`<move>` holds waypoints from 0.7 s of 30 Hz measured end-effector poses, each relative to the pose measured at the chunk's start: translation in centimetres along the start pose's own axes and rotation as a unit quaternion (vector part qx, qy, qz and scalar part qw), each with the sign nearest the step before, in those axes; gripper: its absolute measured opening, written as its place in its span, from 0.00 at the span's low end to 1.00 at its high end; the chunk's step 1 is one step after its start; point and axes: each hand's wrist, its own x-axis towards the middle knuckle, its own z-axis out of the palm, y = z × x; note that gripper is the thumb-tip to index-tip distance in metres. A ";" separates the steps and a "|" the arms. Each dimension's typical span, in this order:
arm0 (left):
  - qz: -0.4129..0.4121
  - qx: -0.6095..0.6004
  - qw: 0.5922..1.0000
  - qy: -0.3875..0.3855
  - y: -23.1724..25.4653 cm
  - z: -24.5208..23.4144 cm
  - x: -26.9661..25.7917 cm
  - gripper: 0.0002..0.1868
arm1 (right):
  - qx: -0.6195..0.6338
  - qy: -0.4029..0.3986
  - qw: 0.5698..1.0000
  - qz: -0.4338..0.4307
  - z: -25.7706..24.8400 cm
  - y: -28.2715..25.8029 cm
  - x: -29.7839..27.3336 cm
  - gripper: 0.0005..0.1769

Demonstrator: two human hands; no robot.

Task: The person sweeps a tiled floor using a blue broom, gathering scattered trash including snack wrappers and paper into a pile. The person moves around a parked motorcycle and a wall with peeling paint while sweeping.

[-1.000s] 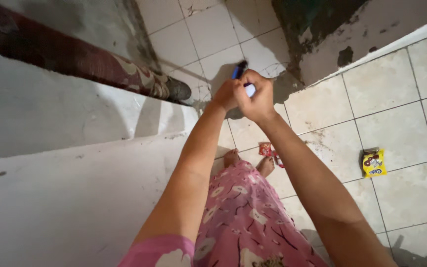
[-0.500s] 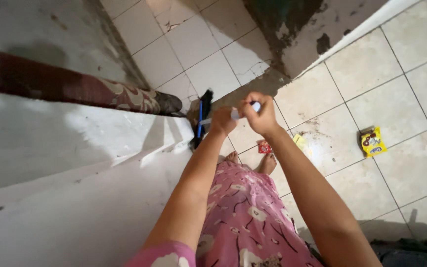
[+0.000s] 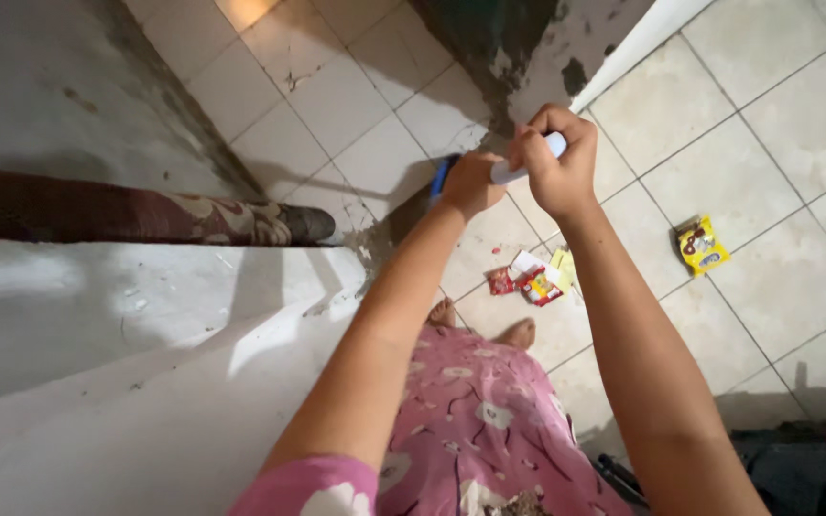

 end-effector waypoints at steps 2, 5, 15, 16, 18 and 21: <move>-0.017 0.082 0.995 -0.057 0.1 -2.4 1.1 0.09 | 0.020 0.001 1.000 -0.011 -0.2 0.5 0.9 0.15; -0.012 0.190 0.979 -0.079 -2.9 -4.8 0.8 0.08 | 0.112 0.001 0.993 -0.032 1.2 3.0 0.4 0.11; -0.048 -0.072 0.996 0.032 -3.2 6.9 -2.3 0.07 | -0.116 0.044 0.990 -0.070 -1.5 6.9 -2.1 0.08; -0.085 -0.096 0.990 0.060 -1.6 7.1 -1.1 0.07 | -0.108 0.067 0.991 -0.045 -1.5 5.9 -1.5 0.10; -0.137 -0.056 0.985 0.089 0.9 5.4 1.1 0.09 | -0.037 0.121 0.991 -0.034 -0.6 3.1 -0.2 0.09; -0.123 -0.035 0.968 0.215 3.9 0.9 2.8 0.12 | 0.077 0.192 0.976 -0.071 3.2 -0.2 2.1 0.08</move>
